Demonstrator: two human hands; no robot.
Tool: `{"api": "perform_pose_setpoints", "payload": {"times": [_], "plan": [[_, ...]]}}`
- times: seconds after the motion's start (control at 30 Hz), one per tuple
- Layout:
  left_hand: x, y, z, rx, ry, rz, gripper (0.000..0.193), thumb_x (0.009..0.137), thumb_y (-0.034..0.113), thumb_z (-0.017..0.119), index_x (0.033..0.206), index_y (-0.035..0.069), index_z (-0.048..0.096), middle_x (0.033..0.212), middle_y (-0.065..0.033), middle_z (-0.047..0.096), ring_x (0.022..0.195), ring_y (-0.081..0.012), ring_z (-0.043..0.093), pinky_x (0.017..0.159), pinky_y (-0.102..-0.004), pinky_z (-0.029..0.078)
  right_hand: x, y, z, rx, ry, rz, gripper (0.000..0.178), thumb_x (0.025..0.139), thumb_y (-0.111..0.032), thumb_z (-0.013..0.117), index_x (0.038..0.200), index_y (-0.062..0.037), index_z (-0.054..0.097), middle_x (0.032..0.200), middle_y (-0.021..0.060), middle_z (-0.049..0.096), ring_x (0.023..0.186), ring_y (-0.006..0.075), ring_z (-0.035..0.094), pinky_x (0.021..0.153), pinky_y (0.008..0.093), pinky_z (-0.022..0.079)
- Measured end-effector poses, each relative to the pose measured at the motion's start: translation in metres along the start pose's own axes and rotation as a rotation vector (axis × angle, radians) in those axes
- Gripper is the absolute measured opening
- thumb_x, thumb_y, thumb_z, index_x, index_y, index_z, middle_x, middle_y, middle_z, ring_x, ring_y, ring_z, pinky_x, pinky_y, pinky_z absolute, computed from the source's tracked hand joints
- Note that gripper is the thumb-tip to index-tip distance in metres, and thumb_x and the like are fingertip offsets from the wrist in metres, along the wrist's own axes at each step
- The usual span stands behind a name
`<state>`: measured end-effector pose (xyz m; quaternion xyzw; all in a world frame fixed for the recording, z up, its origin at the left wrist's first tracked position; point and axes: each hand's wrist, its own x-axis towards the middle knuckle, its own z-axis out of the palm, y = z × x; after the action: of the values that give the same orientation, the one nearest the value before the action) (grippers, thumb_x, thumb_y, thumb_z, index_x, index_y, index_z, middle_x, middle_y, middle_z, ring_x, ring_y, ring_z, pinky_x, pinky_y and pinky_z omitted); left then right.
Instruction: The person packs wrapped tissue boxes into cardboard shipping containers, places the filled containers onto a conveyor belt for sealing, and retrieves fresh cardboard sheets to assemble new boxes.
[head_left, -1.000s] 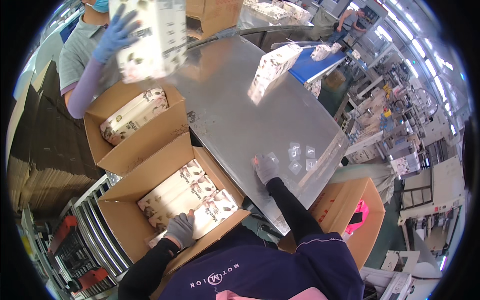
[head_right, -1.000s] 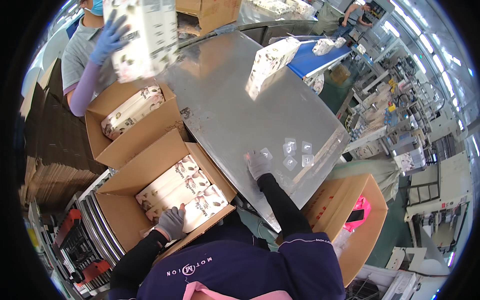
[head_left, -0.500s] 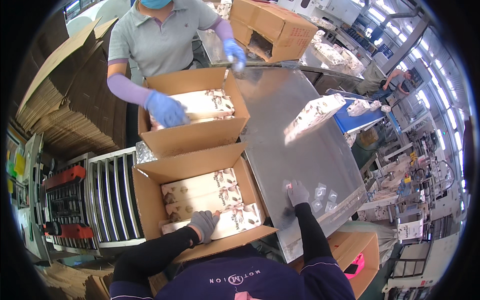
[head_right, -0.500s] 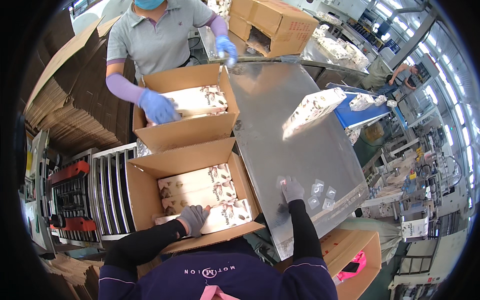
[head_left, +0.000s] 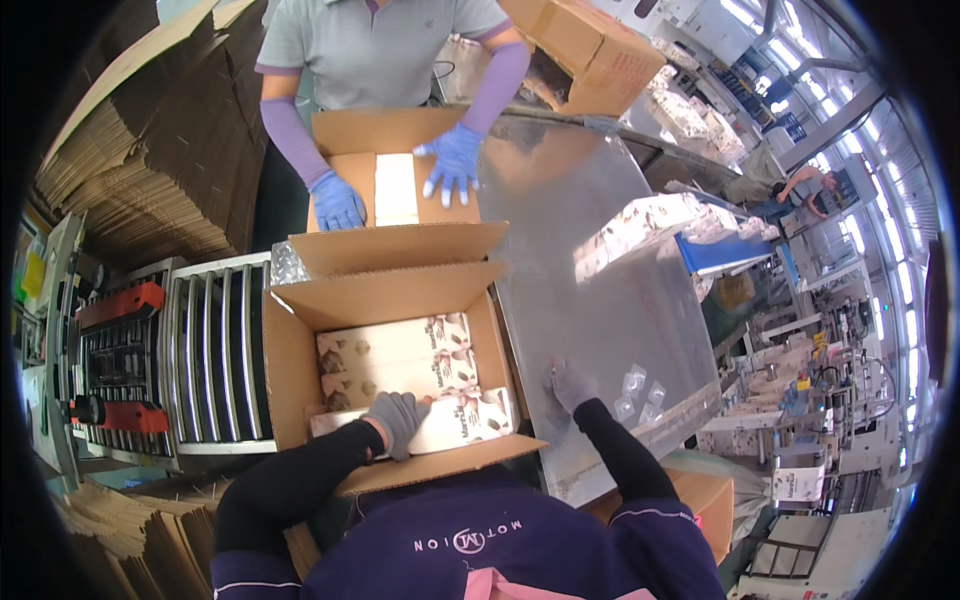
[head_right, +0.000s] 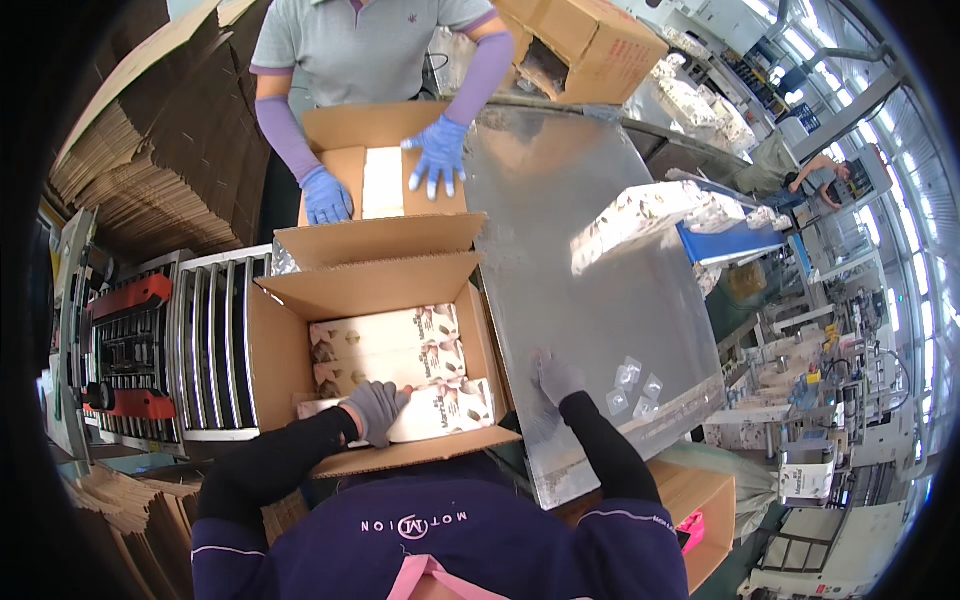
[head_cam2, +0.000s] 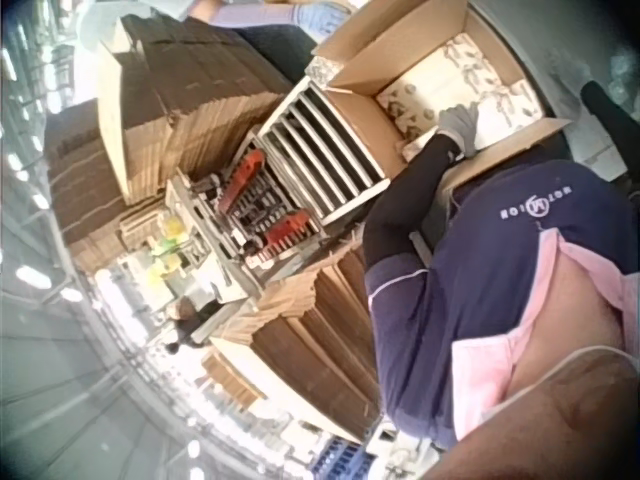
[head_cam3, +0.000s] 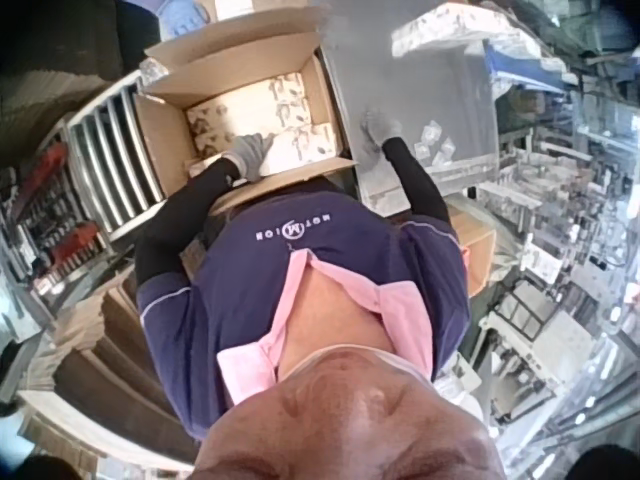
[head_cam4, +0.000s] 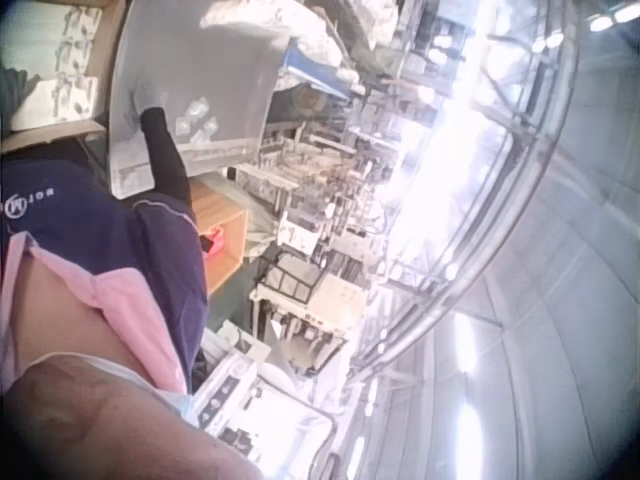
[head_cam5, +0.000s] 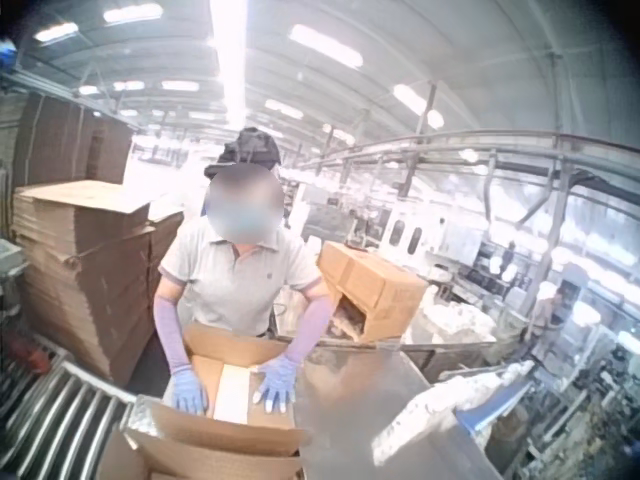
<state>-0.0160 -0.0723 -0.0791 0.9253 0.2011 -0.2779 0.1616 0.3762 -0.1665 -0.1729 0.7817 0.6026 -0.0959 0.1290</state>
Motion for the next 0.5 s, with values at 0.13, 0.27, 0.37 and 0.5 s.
{"api": "perform_pose_setpoints", "payload": {"times": [0.13, 0.27, 0.37, 0.5], "plan": [[-0.004, -0.005, -0.001, -0.004, -0.003, 0.019, 0.107, 0.063, 0.046, 0.076, 0.145, -0.007, 0.031, 0.107, -0.0194, 0.058, 0.092, -0.0319, 0.060, 0.078, -0.0371, 0.050, 0.008, 0.015, 0.011, 0.279, 0.187, 0.007, 0.023, 0.097, -0.022, 0.050, 0.115, -0.0087, 0.053, 0.102, 0.0168, 0.063, 0.088, 0.0404, 0.064, 0.072, 0.0472, 0.052], [-0.004, -0.002, -0.003, 0.012, -0.018, 0.002, 0.106, 0.063, 0.047, 0.076, 0.144, -0.006, 0.032, 0.107, -0.0189, 0.058, 0.092, -0.0314, 0.061, 0.077, -0.0377, 0.050, -0.003, 0.020, 0.028, 0.429, 0.492, -0.056, 0.034, 0.095, -0.023, 0.053, 0.125, -0.0068, 0.053, 0.100, 0.0184, 0.064, 0.090, 0.0382, 0.063, 0.077, 0.0471, 0.052], [-0.002, -0.002, -0.003, 0.013, 0.002, 0.005, 0.105, 0.063, 0.048, 0.076, 0.143, -0.006, 0.033, 0.106, -0.0188, 0.058, 0.091, -0.0319, 0.061, 0.076, -0.0384, 0.050, -0.007, 0.000, 0.026, 0.447, 0.430, 0.046, 0.028, 0.095, -0.021, 0.053, 0.119, -0.0057, 0.054, 0.098, 0.0186, 0.064, 0.090, 0.0383, 0.062, 0.078, 0.0472, 0.051], [0.000, -0.002, -0.006, 0.015, -0.034, 0.007, 0.106, 0.063, 0.049, 0.077, 0.143, -0.006, 0.033, 0.106, -0.0192, 0.058, 0.093, -0.0320, 0.061, 0.076, -0.0387, 0.050, 0.016, 0.003, 0.039, 0.444, 0.359, 0.102, 0.022, 0.097, -0.022, 0.052, 0.111, -0.0046, 0.055, 0.093, 0.0180, 0.063, 0.085, 0.0382, 0.062, 0.076, 0.0458, 0.051]]}}
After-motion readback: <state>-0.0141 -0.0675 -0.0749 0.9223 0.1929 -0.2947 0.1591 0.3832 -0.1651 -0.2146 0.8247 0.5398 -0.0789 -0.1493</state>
